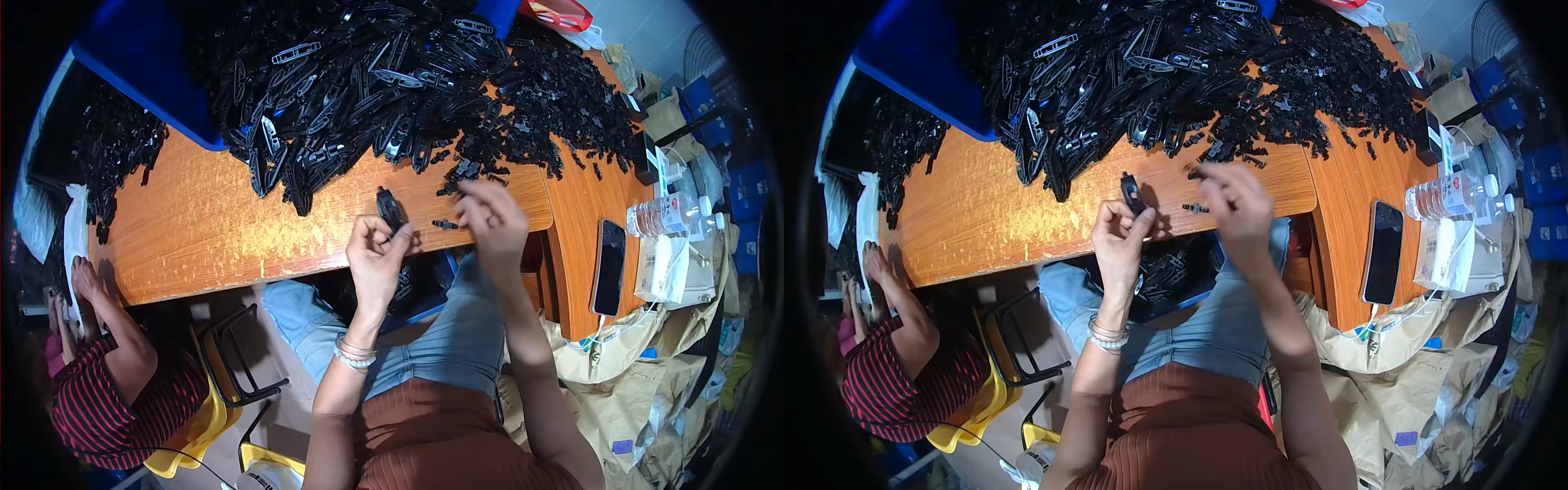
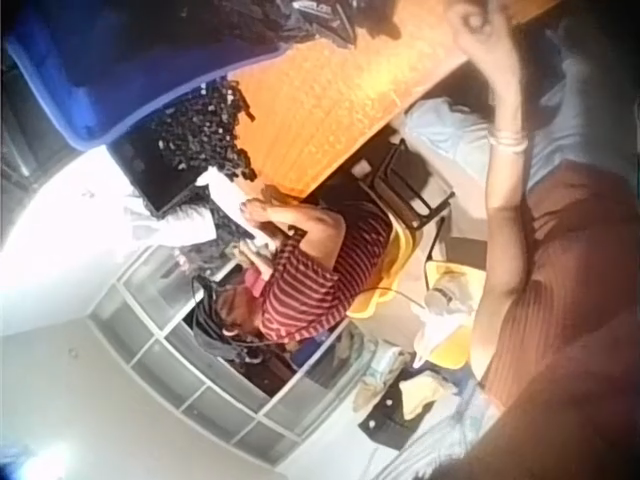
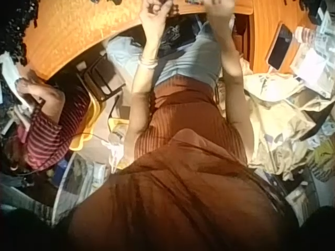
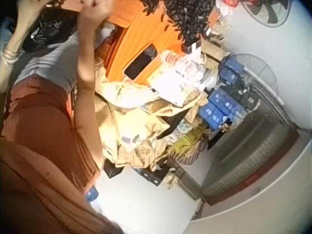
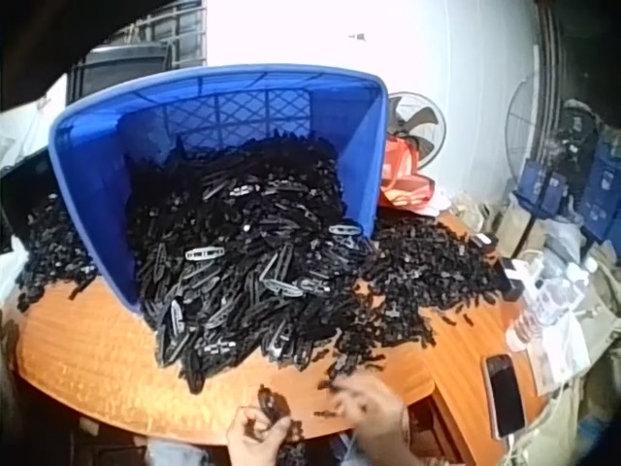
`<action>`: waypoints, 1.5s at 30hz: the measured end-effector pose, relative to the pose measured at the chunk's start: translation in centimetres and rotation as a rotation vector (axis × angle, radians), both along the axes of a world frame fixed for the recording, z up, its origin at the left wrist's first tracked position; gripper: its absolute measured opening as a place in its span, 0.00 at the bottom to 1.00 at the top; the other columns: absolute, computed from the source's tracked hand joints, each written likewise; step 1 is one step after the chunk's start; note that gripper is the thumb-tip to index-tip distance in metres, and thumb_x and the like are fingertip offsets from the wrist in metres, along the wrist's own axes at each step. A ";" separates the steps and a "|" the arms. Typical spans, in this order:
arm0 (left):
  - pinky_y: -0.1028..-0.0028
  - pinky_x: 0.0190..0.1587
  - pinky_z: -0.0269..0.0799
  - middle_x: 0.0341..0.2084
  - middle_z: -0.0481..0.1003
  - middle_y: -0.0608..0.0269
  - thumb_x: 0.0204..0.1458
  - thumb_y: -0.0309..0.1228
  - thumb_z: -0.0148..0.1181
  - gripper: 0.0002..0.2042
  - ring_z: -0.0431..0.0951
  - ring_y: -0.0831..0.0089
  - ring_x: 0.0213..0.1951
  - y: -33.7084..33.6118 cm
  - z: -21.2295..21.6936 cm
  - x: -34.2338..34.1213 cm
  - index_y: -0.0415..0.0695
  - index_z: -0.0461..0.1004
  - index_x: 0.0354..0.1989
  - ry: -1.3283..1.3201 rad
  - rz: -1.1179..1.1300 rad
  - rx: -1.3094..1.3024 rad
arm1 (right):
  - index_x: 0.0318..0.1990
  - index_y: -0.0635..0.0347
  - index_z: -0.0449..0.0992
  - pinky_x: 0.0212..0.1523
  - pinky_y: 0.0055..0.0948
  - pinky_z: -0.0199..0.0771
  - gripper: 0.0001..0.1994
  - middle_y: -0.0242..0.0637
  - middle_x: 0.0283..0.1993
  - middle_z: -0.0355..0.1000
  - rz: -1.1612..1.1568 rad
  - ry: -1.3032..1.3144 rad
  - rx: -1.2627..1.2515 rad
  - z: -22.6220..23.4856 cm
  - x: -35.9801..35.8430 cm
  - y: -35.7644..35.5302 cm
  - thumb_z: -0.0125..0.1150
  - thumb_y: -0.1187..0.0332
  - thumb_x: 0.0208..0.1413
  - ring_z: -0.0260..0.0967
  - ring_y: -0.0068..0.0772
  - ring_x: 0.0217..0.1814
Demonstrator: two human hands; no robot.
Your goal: Assemble small black plastic components at a workshop table.
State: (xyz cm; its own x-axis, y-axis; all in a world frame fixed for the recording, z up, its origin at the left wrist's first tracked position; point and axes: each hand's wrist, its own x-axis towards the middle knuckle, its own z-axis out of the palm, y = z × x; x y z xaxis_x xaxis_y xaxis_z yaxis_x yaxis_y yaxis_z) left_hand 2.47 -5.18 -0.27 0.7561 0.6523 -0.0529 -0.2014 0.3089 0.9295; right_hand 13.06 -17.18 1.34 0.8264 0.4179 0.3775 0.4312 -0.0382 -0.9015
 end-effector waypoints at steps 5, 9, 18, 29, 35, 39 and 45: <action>0.81 0.37 0.73 0.24 0.72 0.63 0.52 0.18 0.55 0.10 0.76 0.79 0.33 -0.2 0.9 -2.2 0.36 0.64 0.42 0.105 -0.152 0.235 | 0.39 0.68 0.76 0.33 0.16 0.70 0.09 0.39 0.36 0.72 0.139 0.071 0.053 1.4 -3.9 0.3 0.55 0.83 0.50 0.70 0.21 0.31; 0.78 0.38 0.76 0.28 0.76 0.56 0.49 0.14 0.56 0.13 0.78 0.73 0.33 1.0 2.9 -3.1 0.33 0.67 0.44 -0.083 -0.334 -0.065 | 0.37 0.68 0.77 0.34 0.20 0.68 0.08 0.41 0.35 0.73 0.287 -0.058 0.036 2.7 -4.1 -0.4 0.57 0.84 0.48 0.70 0.26 0.33; 0.81 0.36 0.77 0.30 0.77 0.55 0.49 0.15 0.57 0.10 0.80 0.72 0.34 1.3 3.5 -3.9 0.32 0.68 0.41 0.048 -0.364 -0.009 | 0.36 0.62 0.77 0.35 0.31 0.65 0.12 0.36 0.32 0.70 0.227 -0.530 -0.196 3.0 -4.7 -0.9 0.61 0.83 0.40 0.66 0.37 0.35; 0.80 0.36 0.76 0.33 0.76 0.54 0.51 0.17 0.55 0.08 0.79 0.75 0.33 1.7 2.8 -4.3 0.31 0.72 0.39 0.128 -0.390 0.084 | 0.42 0.63 0.76 0.29 0.20 0.61 0.11 0.31 0.27 0.68 0.317 0.315 -0.178 1.3 -5.2 -1.2 0.62 0.73 0.49 0.60 0.18 0.27; 0.77 0.33 0.74 0.27 0.77 0.57 0.57 0.23 0.48 0.10 0.78 0.75 0.29 4.6 1.9 -2.3 0.31 0.73 0.42 0.150 -0.478 0.515 | 0.43 0.64 0.76 0.27 0.20 0.61 0.12 0.30 0.27 0.68 0.427 0.247 -0.223 0.7 -4.8 -2.4 0.62 0.73 0.49 0.59 0.17 0.25; 0.67 0.32 0.71 0.31 0.73 0.50 0.45 0.34 0.65 0.20 0.76 0.58 0.30 5.9 1.9 4.1 0.36 0.70 0.44 0.241 0.162 1.077 | 0.45 0.65 0.74 0.29 0.23 0.65 0.13 0.35 0.28 0.69 0.588 0.282 -0.228 -0.2 -5.1 -2.1 0.60 0.75 0.50 0.63 0.24 0.25; 0.62 0.34 0.70 0.32 0.71 0.49 0.44 0.31 0.64 0.16 0.74 0.51 0.34 6.4 2.3 8.3 0.35 0.71 0.39 0.288 0.203 1.161 | 0.34 0.64 0.75 0.36 0.32 0.68 0.06 0.43 0.32 0.69 -0.118 -0.515 -0.468 -0.5 -2.4 0.7 0.56 0.79 0.48 0.66 0.41 0.34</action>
State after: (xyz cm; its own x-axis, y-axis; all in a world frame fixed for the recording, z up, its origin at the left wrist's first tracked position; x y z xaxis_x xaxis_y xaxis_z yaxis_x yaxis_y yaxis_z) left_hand 10.73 1.23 1.99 0.6916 0.5280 0.4928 0.1099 -0.7514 0.6506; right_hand 10.65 -16.45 0.81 0.6408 0.5506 0.5349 0.7675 -0.4448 -0.4616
